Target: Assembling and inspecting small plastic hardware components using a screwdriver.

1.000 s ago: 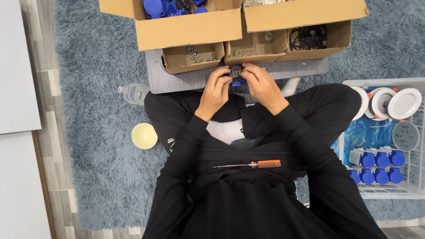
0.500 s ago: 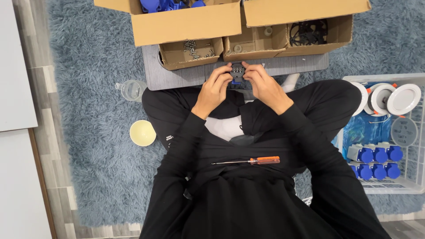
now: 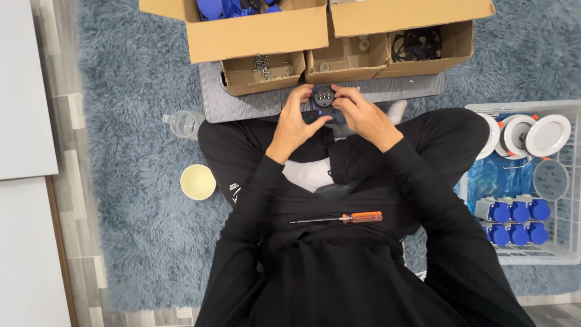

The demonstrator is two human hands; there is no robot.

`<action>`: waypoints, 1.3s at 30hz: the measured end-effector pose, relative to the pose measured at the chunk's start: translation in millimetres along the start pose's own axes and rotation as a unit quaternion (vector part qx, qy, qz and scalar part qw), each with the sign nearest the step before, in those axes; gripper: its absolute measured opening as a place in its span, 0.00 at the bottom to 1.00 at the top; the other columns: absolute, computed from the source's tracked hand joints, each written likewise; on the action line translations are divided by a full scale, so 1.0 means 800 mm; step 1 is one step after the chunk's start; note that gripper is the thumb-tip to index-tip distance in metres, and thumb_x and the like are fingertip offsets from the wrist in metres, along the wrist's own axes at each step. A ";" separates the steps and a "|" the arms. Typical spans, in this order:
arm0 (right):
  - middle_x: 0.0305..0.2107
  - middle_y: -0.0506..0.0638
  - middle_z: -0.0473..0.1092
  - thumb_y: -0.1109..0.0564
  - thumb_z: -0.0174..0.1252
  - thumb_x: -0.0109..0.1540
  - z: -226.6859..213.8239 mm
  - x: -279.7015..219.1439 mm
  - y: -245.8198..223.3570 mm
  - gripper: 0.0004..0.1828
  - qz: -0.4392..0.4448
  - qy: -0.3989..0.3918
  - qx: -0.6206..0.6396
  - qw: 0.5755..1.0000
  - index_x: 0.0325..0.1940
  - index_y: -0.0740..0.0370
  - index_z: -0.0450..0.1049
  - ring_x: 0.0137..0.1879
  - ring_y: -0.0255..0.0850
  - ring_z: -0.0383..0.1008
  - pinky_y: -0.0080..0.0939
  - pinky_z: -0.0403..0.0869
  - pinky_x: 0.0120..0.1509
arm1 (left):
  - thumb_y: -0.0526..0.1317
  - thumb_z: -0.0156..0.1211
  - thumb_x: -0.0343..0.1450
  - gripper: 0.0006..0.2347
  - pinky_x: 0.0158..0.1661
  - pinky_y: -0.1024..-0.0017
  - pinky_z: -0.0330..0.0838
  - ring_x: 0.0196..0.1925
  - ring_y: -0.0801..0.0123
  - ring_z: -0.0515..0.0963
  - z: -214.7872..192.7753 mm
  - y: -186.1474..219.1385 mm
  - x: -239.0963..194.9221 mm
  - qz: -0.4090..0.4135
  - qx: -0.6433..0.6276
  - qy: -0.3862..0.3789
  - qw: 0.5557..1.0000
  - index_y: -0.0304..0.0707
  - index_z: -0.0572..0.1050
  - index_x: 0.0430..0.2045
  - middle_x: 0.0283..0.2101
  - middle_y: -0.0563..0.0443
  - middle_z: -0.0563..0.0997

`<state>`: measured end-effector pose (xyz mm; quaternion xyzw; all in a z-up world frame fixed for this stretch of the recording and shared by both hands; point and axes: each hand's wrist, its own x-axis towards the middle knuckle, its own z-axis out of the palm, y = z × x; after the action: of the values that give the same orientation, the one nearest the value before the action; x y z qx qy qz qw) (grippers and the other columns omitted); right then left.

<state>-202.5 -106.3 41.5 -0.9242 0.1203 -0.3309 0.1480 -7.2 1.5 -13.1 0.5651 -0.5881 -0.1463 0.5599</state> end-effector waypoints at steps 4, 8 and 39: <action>0.52 0.55 0.73 0.65 0.58 0.76 0.006 -0.002 0.000 0.03 0.001 0.013 -0.008 1.000 0.50 0.68 0.76 0.58 0.59 0.83 0.46 0.85 0.52 | 0.42 0.86 0.64 0.31 0.57 0.60 0.84 0.57 0.43 0.86 0.008 0.002 0.002 -0.053 0.001 0.024 0.998 0.32 0.69 0.54 0.57 0.36 0.81; 0.52 0.55 0.74 0.65 0.57 0.76 0.013 -0.007 -0.002 0.03 0.010 0.024 -0.025 0.999 0.50 0.68 0.76 0.58 0.58 0.83 0.45 0.85 0.53 | 0.44 0.88 0.62 0.33 0.56 0.62 0.84 0.56 0.47 0.87 0.015 -0.004 -0.002 -0.095 0.017 0.025 0.995 0.35 0.69 0.55 0.58 0.41 0.82; 0.30 0.51 0.77 0.69 0.66 0.67 -0.149 0.123 0.050 0.03 0.060 0.023 -0.011 0.998 0.43 0.66 0.84 0.27 0.41 0.69 0.40 0.68 0.34 | 0.32 0.79 0.61 0.31 0.60 0.60 0.80 0.55 0.51 0.82 -0.009 0.058 -0.014 -0.069 -0.006 0.029 0.997 0.28 0.67 0.57 0.57 0.37 0.74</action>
<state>-210.6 -197.7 171.9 -0.9090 0.1821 -0.3415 0.1547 -27.3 28.8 20.9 0.6053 -0.5298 -0.1716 0.5687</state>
